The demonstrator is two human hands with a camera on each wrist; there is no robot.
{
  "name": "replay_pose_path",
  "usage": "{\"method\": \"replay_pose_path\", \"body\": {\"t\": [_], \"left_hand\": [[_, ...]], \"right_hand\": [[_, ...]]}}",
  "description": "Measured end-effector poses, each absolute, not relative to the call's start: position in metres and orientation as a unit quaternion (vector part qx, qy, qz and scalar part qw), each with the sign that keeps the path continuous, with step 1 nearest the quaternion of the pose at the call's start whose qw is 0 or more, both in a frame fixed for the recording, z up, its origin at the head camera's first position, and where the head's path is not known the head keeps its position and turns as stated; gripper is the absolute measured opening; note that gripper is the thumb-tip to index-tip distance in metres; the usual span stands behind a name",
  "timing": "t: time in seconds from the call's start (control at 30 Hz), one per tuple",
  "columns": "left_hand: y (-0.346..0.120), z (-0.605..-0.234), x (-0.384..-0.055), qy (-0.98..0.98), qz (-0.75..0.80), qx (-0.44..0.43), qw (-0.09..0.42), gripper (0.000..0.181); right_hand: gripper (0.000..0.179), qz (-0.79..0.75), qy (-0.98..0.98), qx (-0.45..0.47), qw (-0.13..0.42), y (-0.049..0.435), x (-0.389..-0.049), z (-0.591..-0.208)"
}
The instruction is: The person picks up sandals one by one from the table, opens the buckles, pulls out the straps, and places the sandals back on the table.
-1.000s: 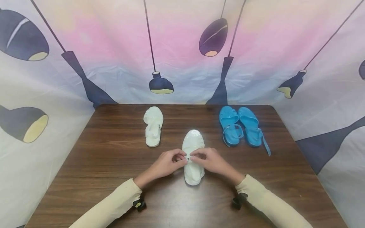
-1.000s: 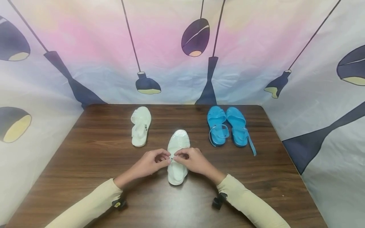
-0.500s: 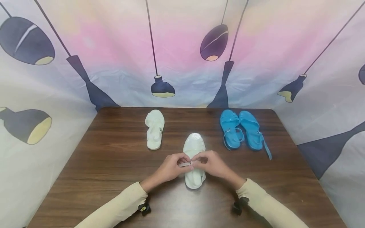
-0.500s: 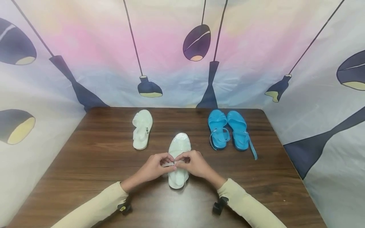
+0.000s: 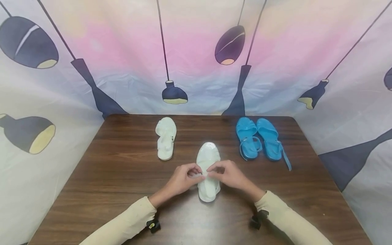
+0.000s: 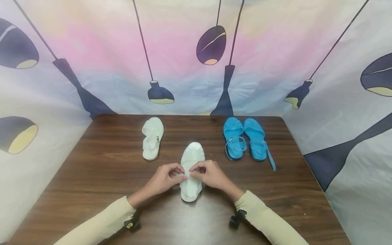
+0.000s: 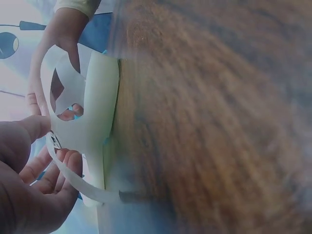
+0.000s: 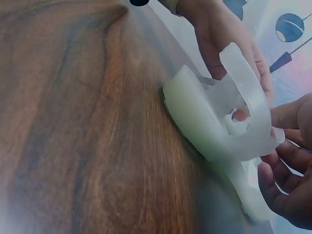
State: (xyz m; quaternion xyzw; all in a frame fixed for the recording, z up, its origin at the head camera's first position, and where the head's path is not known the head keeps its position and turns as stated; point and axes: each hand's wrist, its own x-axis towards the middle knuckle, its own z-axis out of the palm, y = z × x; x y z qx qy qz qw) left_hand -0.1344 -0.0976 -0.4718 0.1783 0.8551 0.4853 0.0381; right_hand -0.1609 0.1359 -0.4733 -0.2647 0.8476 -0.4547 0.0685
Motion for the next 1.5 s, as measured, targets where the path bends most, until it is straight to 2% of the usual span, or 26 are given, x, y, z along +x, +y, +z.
{"method": "replay_pose_path", "body": {"t": [0.4, 0.63, 0.9, 1.1, 1.5], "left_hand": [[-0.098, -0.474, -0.132, 0.851, 0.493, 0.172, 0.055, 0.011], [-0.098, -0.474, -0.133, 0.845, 0.502, 0.18, 0.046, 0.013], [-0.098, -0.476, -0.134, 0.846, 0.502, 0.176, 0.042, 0.014], [-0.098, -0.475, -0.133, 0.844, 0.505, 0.177, 0.042, 0.015], [-0.097, -0.474, -0.132, 0.847, 0.502, 0.171, 0.036, 0.012]], "right_hand": [[0.014, -0.457, 0.852, -0.242, 0.084, 0.148, -0.161, -0.475], [0.011, -0.462, 0.852, -0.233, 0.077, 0.144, -0.16, -0.471], [0.025, -0.469, 0.845, -0.237, 0.098, 0.131, -0.161, -0.467], [0.017, -0.458, 0.843, -0.269, 0.083, 0.126, -0.161, -0.471], [0.012, -0.458, 0.851, -0.242, 0.082, 0.126, -0.159, -0.478]]}}
